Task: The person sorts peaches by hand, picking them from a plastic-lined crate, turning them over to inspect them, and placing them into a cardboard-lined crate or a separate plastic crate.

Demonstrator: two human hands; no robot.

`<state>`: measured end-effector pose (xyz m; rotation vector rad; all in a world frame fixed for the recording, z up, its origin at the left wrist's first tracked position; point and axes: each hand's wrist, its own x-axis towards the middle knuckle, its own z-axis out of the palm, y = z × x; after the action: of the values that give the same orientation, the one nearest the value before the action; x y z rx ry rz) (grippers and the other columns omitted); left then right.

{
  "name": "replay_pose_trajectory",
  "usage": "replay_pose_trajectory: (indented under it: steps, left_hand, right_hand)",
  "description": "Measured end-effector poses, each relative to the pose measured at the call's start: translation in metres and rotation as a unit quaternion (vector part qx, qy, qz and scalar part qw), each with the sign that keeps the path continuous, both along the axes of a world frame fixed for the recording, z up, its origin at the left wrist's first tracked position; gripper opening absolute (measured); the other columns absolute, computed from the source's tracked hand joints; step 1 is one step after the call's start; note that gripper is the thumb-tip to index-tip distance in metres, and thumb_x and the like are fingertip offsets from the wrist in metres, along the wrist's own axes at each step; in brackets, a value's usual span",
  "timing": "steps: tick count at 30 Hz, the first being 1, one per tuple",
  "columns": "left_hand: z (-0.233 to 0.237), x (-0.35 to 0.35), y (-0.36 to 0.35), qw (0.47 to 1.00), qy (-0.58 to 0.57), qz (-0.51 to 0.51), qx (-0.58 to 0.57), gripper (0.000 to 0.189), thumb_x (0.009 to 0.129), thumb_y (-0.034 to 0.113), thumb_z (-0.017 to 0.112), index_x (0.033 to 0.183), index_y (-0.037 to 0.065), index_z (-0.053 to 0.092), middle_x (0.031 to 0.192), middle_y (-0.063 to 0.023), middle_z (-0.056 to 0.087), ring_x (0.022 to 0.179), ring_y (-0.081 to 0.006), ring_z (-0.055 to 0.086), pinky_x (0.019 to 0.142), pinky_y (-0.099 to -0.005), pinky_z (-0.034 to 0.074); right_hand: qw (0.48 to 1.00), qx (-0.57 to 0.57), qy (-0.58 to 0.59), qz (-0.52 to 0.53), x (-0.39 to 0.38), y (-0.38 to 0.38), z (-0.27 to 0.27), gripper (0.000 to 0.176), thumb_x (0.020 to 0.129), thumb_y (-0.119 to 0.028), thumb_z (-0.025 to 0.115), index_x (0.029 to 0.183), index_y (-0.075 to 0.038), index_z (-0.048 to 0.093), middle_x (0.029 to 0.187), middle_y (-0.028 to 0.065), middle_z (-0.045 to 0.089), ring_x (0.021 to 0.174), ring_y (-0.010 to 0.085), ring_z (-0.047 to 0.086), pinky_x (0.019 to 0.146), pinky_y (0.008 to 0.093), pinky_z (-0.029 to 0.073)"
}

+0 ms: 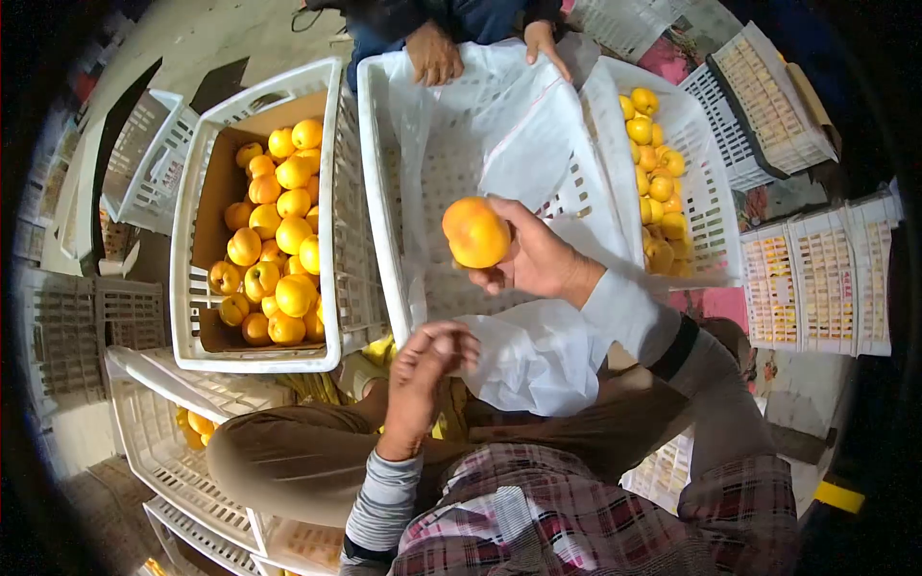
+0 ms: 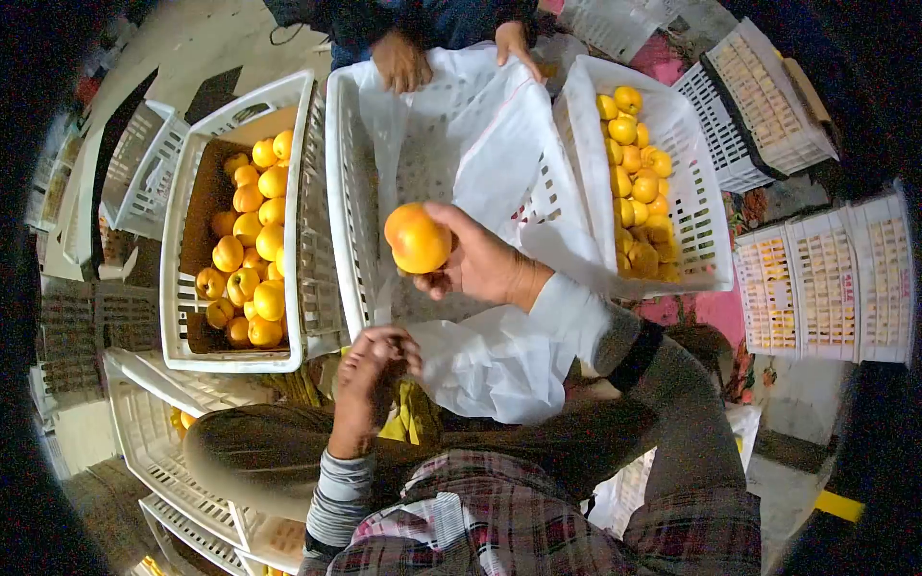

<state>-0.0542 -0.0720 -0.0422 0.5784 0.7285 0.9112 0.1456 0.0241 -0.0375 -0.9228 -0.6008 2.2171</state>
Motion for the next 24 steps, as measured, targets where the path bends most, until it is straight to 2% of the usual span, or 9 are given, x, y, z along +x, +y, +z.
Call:
replay_pose_trajectory:
  steps: [1,5,7,12,16,18,19,22,24]
  left_hand:
    - [0.001,-0.001,0.002,1.000,0.001,-0.003,0.005,0.024,0.089,0.017,0.051,0.104,-0.001,0.054,0.089,-0.0080,0.060,0.081,-0.0142,0.056,0.076,-0.0281,0.046]
    - [0.010,0.006,0.008,0.988,0.102,0.103,0.053,0.034,0.086,0.012,0.054,0.118,0.000,0.047,0.108,-0.0100,0.055,0.098,-0.0166,0.053,0.085,-0.0302,0.043]
    - [0.007,0.005,0.013,0.978,0.144,0.081,0.127,0.052,0.083,0.008,0.057,0.130,0.001,0.035,0.124,-0.0130,0.044,0.115,-0.0211,0.042,0.095,-0.0338,0.036]
    - [0.013,0.019,0.013,0.975,0.132,0.050,0.171,0.062,0.080,0.007,0.060,0.133,0.000,0.029,0.129,-0.0131,0.039,0.119,-0.0223,0.038,0.098,-0.0347,0.033]
    - [0.011,0.023,0.015,0.979,0.089,0.034,0.178,0.064,0.079,0.008,0.063,0.132,0.000,0.028,0.128,-0.0125,0.040,0.119,-0.0210,0.039,0.098,-0.0339,0.033]
    - [0.007,0.020,0.015,0.986,0.078,0.028,0.146,0.065,0.079,0.010,0.064,0.132,0.000,0.028,0.127,-0.0122,0.042,0.117,-0.0208,0.041,0.098,-0.0334,0.033]
    - [0.004,0.018,0.015,0.984,0.082,0.038,0.155,0.066,0.078,0.011,0.064,0.132,-0.001,0.028,0.125,-0.0118,0.042,0.114,-0.0204,0.043,0.096,-0.0329,0.035]
    - [0.000,0.019,0.016,0.984,0.105,0.075,0.123,0.066,0.079,0.011,0.063,0.132,0.000,0.027,0.125,-0.0116,0.043,0.114,-0.0197,0.043,0.094,-0.0322,0.037]
    - [-0.004,0.020,0.019,0.980,0.112,0.087,0.141,0.065,0.079,0.011,0.062,0.133,0.000,0.027,0.124,-0.0112,0.043,0.113,-0.0193,0.044,0.092,-0.0314,0.039]
  right_hand:
    - [0.997,-0.064,-0.012,-0.042,-0.004,-0.008,0.004,0.066,0.083,-0.065,0.029,0.103,-0.006,0.051,0.078,0.0106,0.056,0.052,0.0186,0.048,0.046,0.0266,0.037]
    - [0.980,-0.149,0.134,-0.014,-0.004,-0.027,0.007,0.066,0.081,-0.068,0.030,0.099,-0.009,0.052,0.072,0.0095,0.052,0.046,0.0148,0.038,0.042,0.0236,0.029]
    - [0.978,-0.154,0.143,0.001,-0.004,-0.033,0.002,0.066,0.079,-0.069,0.034,0.097,-0.010,0.054,0.071,0.0094,0.054,0.046,0.0165,0.040,0.042,0.0253,0.030]
    - [0.975,-0.163,0.151,0.022,-0.012,-0.048,-0.006,0.066,0.076,-0.070,0.038,0.092,-0.009,0.057,0.066,0.0081,0.055,0.041,0.0182,0.040,0.040,0.0271,0.031]
    - [0.951,-0.171,0.238,0.095,-0.022,-0.061,-0.009,0.063,0.078,-0.066,0.037,0.092,-0.009,0.058,0.063,0.0071,0.055,0.042,0.0188,0.045,0.038,0.0285,0.034]
    - [0.983,-0.137,0.107,0.051,-0.023,-0.062,-0.003,0.060,0.081,-0.064,0.034,0.094,-0.009,0.057,0.064,0.0071,0.056,0.043,0.0195,0.049,0.038,0.0294,0.036]
    - [0.990,-0.126,-0.036,0.056,-0.021,-0.061,-0.002,0.060,0.084,-0.062,0.029,0.099,-0.010,0.056,0.068,0.0071,0.058,0.048,0.0187,0.053,0.041,0.0290,0.039]
    - [0.995,-0.028,-0.093,0.028,-0.023,-0.064,0.002,0.060,0.088,-0.059,0.021,0.108,-0.010,0.051,0.073,0.0089,0.057,0.052,0.0181,0.054,0.046,0.0281,0.043]
    - [0.994,0.010,-0.103,0.018,-0.022,-0.068,0.007,0.055,0.090,-0.055,0.027,0.110,-0.008,0.048,0.081,0.0080,0.057,0.059,0.0158,0.056,0.050,0.0267,0.044]
